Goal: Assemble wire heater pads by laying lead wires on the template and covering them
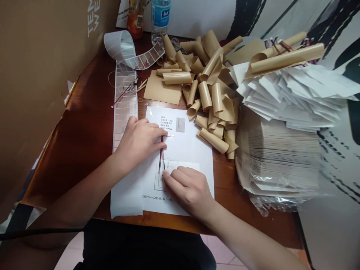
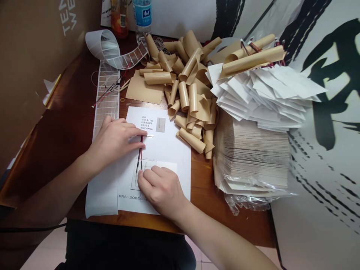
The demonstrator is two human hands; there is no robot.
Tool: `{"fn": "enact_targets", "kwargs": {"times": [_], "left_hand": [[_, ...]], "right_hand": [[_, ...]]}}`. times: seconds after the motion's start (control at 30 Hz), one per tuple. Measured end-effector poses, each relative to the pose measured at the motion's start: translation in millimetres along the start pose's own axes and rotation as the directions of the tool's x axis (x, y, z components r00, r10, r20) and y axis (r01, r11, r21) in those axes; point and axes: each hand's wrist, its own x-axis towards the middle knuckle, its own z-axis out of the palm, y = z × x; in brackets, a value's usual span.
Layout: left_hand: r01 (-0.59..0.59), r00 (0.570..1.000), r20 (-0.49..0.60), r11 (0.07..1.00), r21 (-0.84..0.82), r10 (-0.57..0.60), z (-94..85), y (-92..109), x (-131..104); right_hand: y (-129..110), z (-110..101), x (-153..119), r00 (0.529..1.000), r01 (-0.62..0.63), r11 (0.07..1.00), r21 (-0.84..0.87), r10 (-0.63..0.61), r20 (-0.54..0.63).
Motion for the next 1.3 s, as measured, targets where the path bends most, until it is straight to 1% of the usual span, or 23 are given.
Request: {"fn": "enact_targets", "kwargs": {"times": [0.2, 0.47, 0.83, 1.07, 1.3], "left_hand": [[-0.011, 1.000, -0.016, 1.000, -0.004, 0.011, 2.3, -1.2, -0.9], [0.004, 0.999, -0.040, 1.000, -0.028, -0.005, 7.3, -2.8, -1.7], [0.014, 1.000, -0.026, 1.000, -0.014, -0.014, 5.0, -0.4, -1.4], [0.021, 1.000, -0.012, 1.000, -0.004, -0.021, 3.9, 1.7, -1.3], [0.013, 1.000, -0.024, 1.000, -0.002, -0.013, 4.5, 1.1, -1.9]], "right_hand": [[2.3, 1.0, -1.6, 0.997, 0.074, 0.996, -0.045, -0.073, 0.040], [3.3, 1.2, -3.7, 0.992, 0.101, 0.993, -0.069, -0.095, 0.084], [3.3, -1.4, -0.5, 0.990, 0.082, 0.996, -0.031, -0.078, 0.116], [5.0, -1.5, 2.4, 0.990, 0.043, 0.999, 0.019, -0.045, 0.131], [7.4, -2.3, 2.0, 0.985, 0.062, 0.998, 0.023, -0.065, 0.158]]}}
